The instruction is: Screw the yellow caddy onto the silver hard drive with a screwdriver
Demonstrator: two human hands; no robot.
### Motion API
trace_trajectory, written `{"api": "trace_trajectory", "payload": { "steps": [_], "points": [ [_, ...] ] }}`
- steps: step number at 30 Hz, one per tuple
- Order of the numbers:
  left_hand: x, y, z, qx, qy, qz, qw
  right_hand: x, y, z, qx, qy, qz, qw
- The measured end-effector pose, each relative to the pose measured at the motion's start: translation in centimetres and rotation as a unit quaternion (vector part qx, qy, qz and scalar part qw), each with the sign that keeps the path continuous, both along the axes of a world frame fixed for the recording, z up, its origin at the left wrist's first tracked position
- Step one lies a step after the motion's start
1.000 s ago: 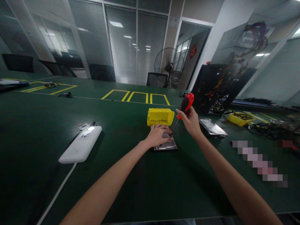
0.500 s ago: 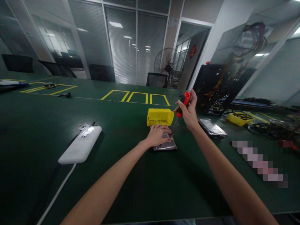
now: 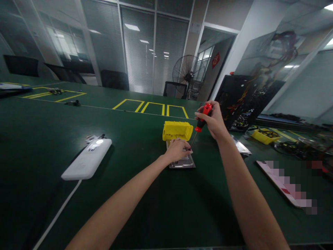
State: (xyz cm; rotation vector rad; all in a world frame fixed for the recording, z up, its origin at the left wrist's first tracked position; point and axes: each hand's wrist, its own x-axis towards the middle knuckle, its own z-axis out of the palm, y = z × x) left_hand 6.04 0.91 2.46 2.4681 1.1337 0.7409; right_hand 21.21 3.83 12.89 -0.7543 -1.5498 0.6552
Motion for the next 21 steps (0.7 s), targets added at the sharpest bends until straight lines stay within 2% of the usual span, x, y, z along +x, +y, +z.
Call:
{"api": "trace_trajectory", "payload": {
  "steps": [7,14,21],
  "points": [
    [0.4,0.0,0.0,-0.030,-0.019,0.037,0.999,-0.2,-0.8,0.6,0.004,-0.046,0.017,0.999],
    [1.1,0.5,-0.5,-0.047,-0.033,0.063,0.996,-0.4,-1.1,0.7,0.016,-0.062,0.006,0.998],
    [0.9,0.7,-1.0,-0.041,-0.047,0.059,0.996,-0.5,-1.3,0.8,0.023,-0.076,0.004,0.997]
  ]
}}
